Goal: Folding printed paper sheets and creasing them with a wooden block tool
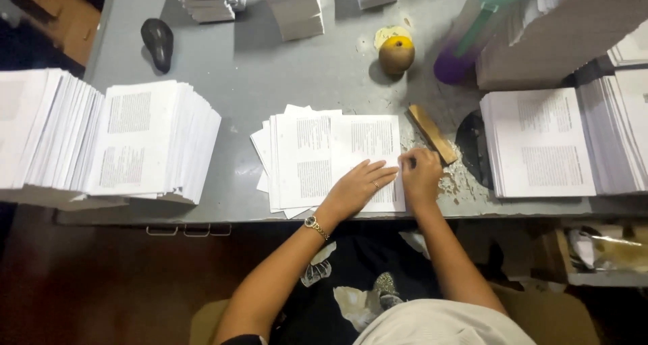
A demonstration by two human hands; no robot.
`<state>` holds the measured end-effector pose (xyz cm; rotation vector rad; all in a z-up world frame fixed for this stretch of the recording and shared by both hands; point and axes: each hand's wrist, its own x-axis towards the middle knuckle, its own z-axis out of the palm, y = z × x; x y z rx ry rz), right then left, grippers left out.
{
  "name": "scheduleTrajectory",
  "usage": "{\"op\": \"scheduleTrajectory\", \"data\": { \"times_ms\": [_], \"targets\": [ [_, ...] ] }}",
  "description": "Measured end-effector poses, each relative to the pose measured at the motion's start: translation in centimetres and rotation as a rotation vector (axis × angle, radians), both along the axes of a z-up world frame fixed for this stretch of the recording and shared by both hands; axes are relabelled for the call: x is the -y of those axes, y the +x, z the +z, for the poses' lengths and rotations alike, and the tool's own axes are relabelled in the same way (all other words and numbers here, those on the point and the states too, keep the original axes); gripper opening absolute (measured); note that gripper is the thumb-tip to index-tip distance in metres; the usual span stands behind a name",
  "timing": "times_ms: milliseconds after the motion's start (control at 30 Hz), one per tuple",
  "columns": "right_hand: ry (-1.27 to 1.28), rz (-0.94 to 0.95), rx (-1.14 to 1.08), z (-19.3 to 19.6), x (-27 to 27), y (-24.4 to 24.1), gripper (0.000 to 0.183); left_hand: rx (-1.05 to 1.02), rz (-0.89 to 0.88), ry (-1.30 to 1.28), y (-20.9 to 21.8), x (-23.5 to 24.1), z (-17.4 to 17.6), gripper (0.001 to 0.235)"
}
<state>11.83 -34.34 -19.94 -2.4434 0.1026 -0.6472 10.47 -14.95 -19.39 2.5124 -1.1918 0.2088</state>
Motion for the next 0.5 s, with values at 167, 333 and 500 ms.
{"op": "scheduleTrajectory", "data": {
  "times_ms": [167, 333, 500],
  "targets": [
    [0.014, 0.086, 0.012, 1.7, -0.1, 1.4, 0.016, -0.023, -0.003, -0.022, 0.2, 0.2, 0.8, 0.041],
    [-0.048, 0.108, 0.018, 0.7, -0.3, 4.6, 0.015, -0.051, 0.002, -0.009, 0.2, -0.1, 1.2, 0.035],
    [0.027, 0.112, -0.008, -1.7, 0.8, 7.5, 0.018, -0.092, 0.002, -0.017, 0.1, -0.3, 1.9, 0.036]
  ]
}}
